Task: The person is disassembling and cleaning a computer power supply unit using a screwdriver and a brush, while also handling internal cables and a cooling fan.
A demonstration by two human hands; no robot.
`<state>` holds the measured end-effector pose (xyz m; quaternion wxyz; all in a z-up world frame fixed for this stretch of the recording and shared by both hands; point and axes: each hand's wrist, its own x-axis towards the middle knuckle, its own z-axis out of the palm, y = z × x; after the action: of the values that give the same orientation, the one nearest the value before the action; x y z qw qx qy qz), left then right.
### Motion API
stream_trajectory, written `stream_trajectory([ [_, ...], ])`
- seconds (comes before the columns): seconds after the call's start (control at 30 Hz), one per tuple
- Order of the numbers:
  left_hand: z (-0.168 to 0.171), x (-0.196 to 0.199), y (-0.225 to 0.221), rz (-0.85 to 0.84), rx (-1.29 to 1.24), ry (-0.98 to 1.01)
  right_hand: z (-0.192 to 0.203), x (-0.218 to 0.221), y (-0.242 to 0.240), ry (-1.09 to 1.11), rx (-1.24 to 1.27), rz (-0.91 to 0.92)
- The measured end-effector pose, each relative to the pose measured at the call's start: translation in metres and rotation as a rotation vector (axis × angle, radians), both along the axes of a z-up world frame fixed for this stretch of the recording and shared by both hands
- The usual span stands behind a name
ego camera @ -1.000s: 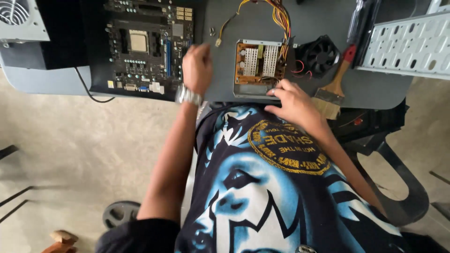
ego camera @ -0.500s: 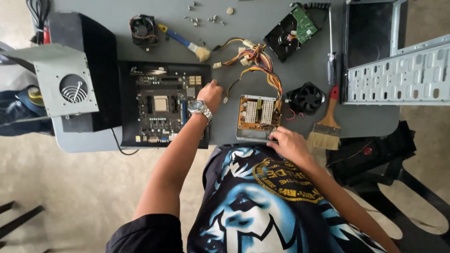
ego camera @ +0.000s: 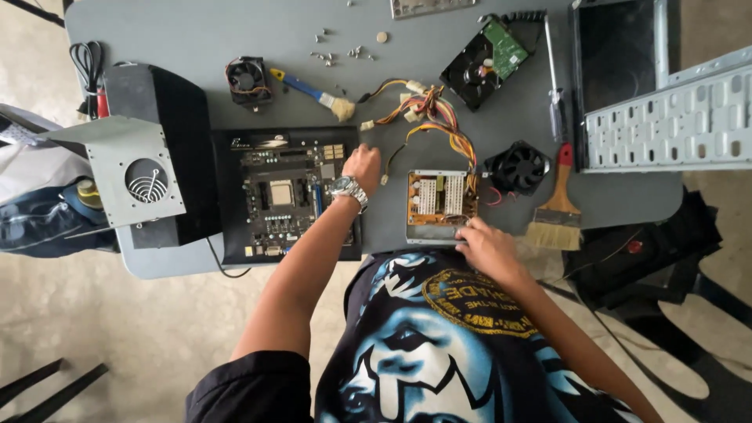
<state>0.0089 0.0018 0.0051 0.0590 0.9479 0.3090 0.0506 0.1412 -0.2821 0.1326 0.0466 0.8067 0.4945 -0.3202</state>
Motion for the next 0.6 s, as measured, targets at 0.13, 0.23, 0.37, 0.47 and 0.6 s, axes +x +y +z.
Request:
stream_trajectory([
  [0.13, 0.001, -0.005, 0.013, 0.032, -0.148, 0.072, 0.026, 0.001, 0.012, 0.014, -0.026, -0.014],
  [0.23, -0.012, -0.006, 0.024, 0.296, -0.529, 0.015, 0.032, -0.001, 0.014, 0.061, -0.080, -0.053],
  [0.37, 0.026, 0.002, 0.058, 0.506, -0.810, -0.398, 0.045, 0.001, 0.022, 0.062, -0.083, -0.075],
  [0.47, 0.062, 0.004, 0.102, 0.491, -0.747, -0.533, 0.048, -0.004, 0.020, 0.056, -0.129, -0.095],
  [0.6, 0.018, 0.030, 0.194, 0.560, -0.559, -0.456, 0.046, -0.007, 0.021, 0.126, -0.192, -0.186],
])
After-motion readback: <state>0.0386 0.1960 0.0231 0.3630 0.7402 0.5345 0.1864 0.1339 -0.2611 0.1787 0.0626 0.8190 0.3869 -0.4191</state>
